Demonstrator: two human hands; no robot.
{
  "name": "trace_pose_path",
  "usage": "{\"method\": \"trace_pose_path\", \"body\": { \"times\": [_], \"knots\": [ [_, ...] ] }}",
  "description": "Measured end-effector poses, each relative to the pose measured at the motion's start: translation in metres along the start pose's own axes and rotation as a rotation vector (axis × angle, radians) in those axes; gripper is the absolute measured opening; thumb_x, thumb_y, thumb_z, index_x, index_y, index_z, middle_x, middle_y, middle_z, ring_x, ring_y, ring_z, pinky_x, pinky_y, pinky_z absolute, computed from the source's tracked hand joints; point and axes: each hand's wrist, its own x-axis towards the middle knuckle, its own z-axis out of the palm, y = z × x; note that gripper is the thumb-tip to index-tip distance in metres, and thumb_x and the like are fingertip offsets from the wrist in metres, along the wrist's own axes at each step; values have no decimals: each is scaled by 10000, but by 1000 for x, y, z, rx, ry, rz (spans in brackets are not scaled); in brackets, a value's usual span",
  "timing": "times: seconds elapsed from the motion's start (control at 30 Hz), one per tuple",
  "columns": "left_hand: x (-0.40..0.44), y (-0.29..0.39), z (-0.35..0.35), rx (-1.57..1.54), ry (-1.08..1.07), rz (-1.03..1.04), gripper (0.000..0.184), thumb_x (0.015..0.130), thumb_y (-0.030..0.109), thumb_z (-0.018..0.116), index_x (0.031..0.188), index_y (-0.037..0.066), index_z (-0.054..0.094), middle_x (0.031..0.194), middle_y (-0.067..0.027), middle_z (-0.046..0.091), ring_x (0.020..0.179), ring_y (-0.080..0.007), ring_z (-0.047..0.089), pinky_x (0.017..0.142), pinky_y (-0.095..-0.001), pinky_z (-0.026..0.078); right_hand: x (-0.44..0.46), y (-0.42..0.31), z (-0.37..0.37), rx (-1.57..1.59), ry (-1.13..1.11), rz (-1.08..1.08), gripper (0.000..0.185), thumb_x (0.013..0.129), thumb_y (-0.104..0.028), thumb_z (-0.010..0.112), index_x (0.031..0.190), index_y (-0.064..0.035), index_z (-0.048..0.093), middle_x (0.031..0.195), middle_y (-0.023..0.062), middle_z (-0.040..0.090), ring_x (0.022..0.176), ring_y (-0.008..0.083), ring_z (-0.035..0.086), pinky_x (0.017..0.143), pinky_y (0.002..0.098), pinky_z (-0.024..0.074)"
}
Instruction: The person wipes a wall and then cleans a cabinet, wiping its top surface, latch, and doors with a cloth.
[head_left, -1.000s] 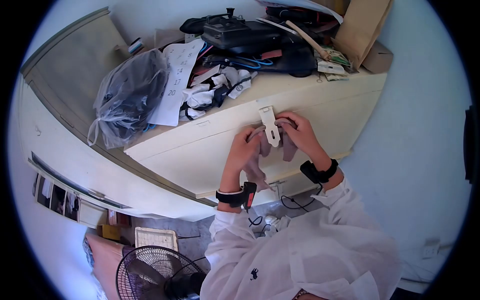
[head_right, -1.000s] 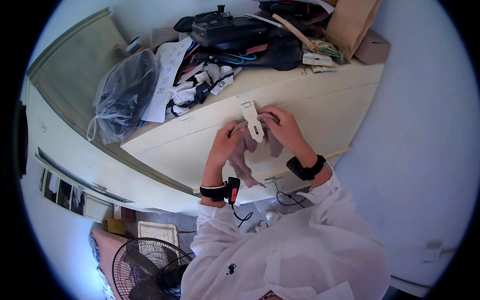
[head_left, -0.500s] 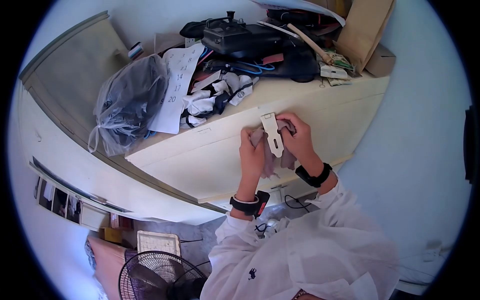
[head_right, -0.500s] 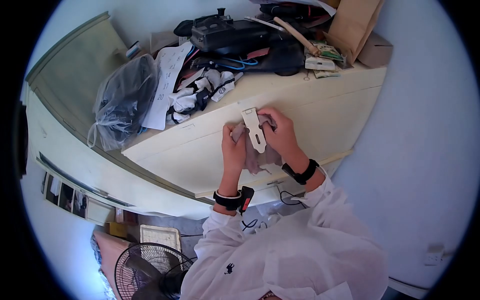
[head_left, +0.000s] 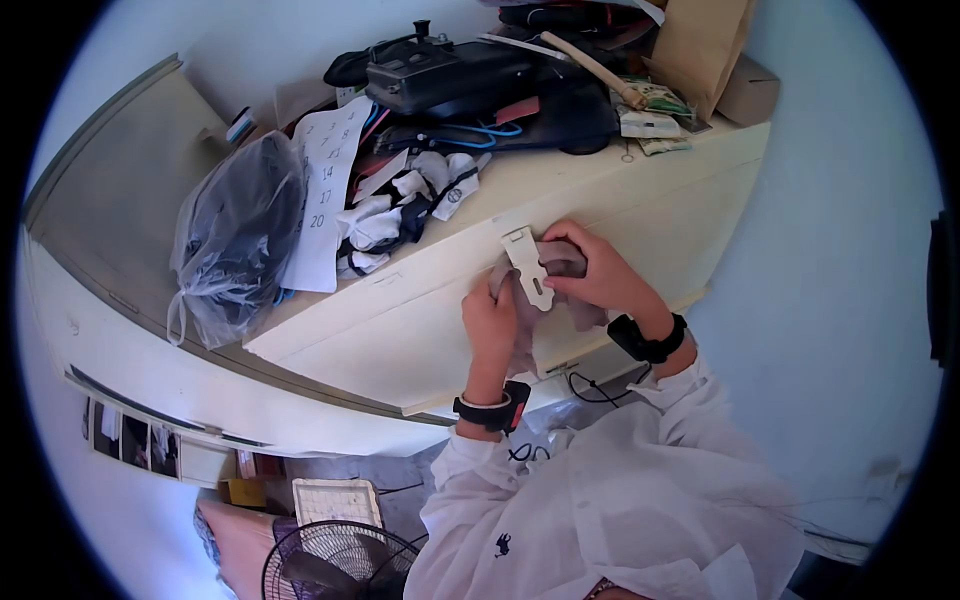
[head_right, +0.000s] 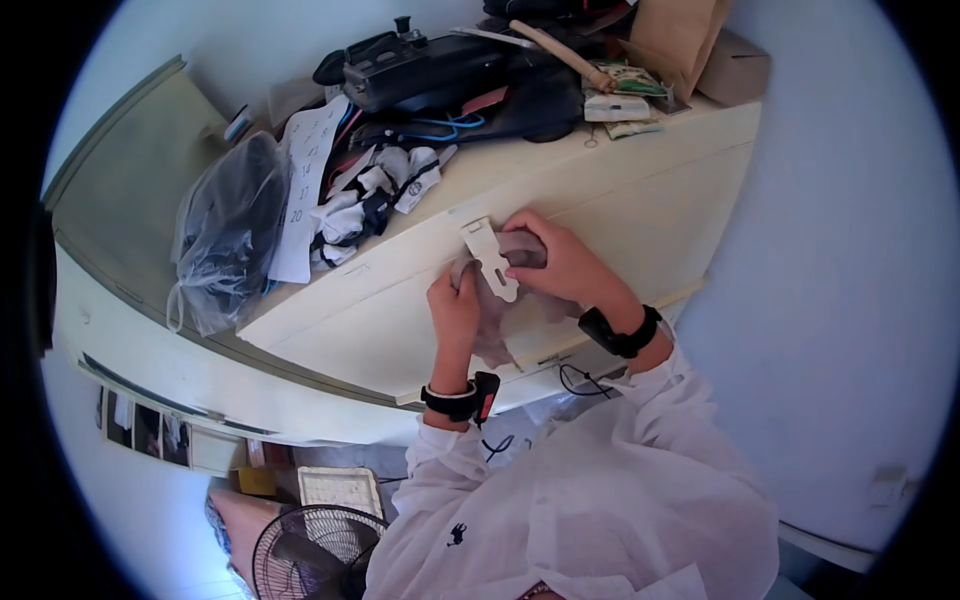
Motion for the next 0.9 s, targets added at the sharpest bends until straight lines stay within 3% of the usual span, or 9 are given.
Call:
{"method": "trace_pose_path", "body": {
  "times": [0.1,0.37,0.43,0.57,0.63,0.87,0.9],
  "knots": [
    [1,-8,1,-44,45,58,199,816,158,541,868,-15,624,682,-223,586,613,-375,575,561,-390,435,-2,-1,6,23,17,59,371,692,-62,684,1006,-53,487,890,92,578,822,183,554,755,284,440],
    [2,-5,-9,-98,-118,200,169,764,117,648,822,-30,588,640,-148,586,560,-140,553,527,-284,435,-3,4,19,-48,124,62,342,695,-42,664,987,-45,486,860,142,588,787,281,585,713,328,458],
    [0,-5,-8,-127,-122,185,177,766,126,652,829,-28,591,641,-135,590,559,-136,547,532,-278,436,-4,7,21,-40,138,76,322,714,-40,666,985,-25,492,849,115,596,756,187,580,699,287,463],
    [0,-8,-4,-207,-131,111,193,770,141,662,852,-20,596,652,-106,608,569,-121,542,542,-271,442,-11,14,27,-71,189,116,300,731,-56,655,992,-11,514,817,122,603,727,195,583,680,284,463],
    [0,-8,-3,-201,-148,95,191,771,141,662,856,-18,598,655,-104,610,574,-117,543,547,-271,444,-14,16,30,-116,183,137,250,764,-153,617,963,-31,529,808,168,593,735,319,579,653,350,456],
    [-4,-12,2,-205,-141,107,184,788,135,641,890,-10,592,669,-113,605,579,-139,536,564,-270,441,-26,28,45,-118,229,157,251,817,-215,573,970,-22,528,753,181,581,691,353,564,612,381,440],
    [-1,-14,1,-197,-149,117,184,788,135,641,890,-10,592,669,-113,605,579,-139,536,564,-270,441,-23,24,44,-108,222,194,249,813,-170,578,1000,-13,528,767,183,590,663,323,562,615,339,447]
  ]
}}
